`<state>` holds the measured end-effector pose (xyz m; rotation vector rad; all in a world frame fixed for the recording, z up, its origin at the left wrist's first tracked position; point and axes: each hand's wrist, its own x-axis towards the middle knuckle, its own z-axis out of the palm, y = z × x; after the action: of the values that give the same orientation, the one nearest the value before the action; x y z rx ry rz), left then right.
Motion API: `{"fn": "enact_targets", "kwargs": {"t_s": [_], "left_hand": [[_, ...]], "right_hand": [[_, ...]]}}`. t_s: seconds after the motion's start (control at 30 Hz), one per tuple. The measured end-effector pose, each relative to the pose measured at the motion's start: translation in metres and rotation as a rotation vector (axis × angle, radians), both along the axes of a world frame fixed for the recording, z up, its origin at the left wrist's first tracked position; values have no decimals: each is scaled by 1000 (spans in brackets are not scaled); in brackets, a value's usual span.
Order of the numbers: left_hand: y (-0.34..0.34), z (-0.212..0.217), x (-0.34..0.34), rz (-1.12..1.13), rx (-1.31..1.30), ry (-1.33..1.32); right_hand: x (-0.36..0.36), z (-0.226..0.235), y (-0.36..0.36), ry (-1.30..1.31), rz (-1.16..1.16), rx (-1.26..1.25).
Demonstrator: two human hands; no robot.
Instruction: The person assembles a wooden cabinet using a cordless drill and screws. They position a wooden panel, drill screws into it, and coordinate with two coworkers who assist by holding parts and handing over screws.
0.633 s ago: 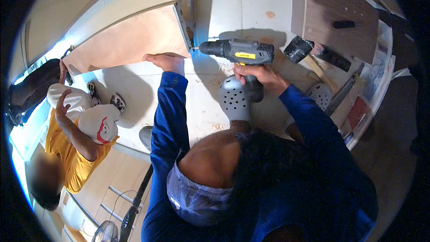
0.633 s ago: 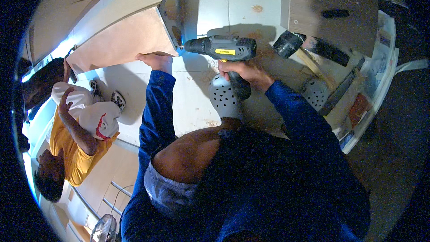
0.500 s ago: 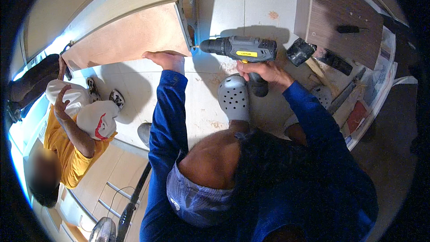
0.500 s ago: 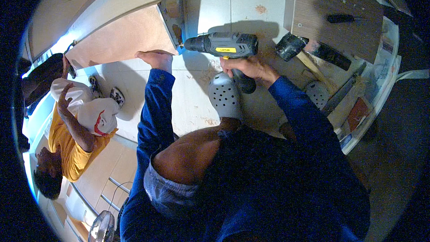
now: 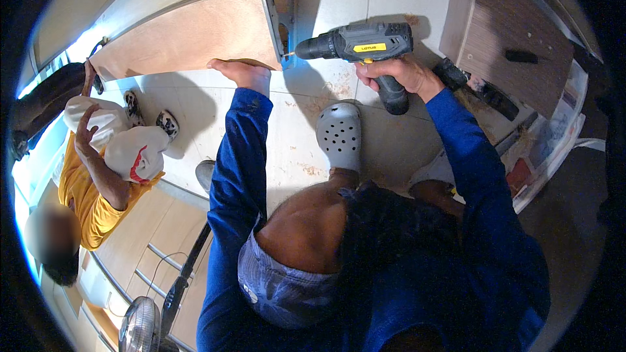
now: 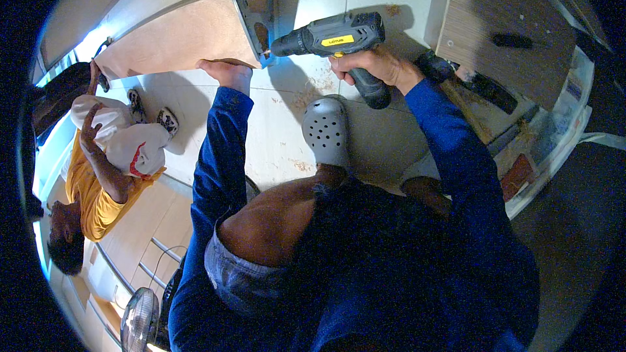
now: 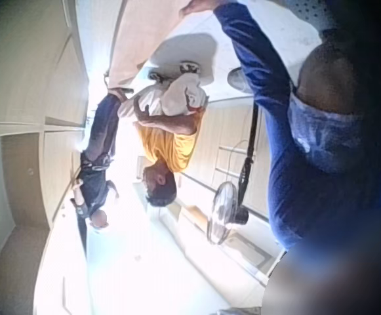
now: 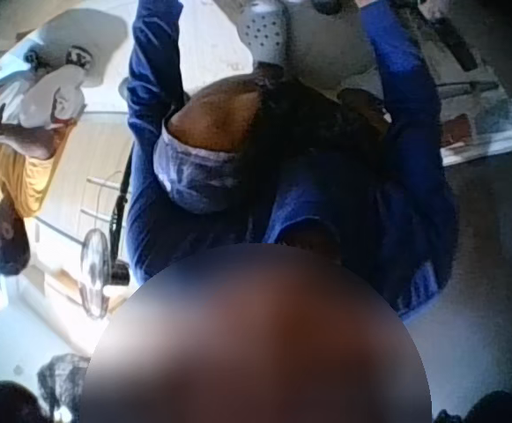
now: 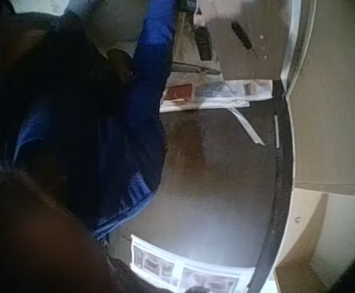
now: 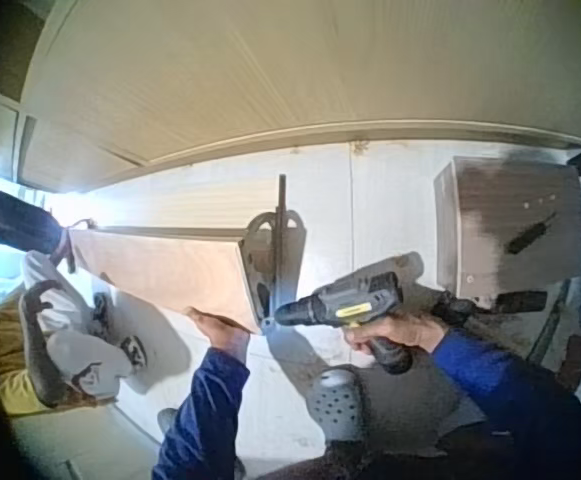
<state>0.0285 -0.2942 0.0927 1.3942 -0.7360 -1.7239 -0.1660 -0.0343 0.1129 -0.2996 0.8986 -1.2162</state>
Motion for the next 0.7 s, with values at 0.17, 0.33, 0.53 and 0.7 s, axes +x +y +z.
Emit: {"fn": "enact_targets", "kwargs": {"t_s": [0.17,0.33,0.53,0.7], "left_hand": [[-1,0,1,-18,-8,-11],[-1,-4,4,-15,1,-35],[-4,-5,3,5,29,69],[-2,-2,2,-41,1,101]], "right_hand": [[4,-6,2,-92,-46,-10],[32,-12,15,-266,-133,98],[84,-3,22,-528,-312,125],[95,28,22,-280,-298,175]]}}
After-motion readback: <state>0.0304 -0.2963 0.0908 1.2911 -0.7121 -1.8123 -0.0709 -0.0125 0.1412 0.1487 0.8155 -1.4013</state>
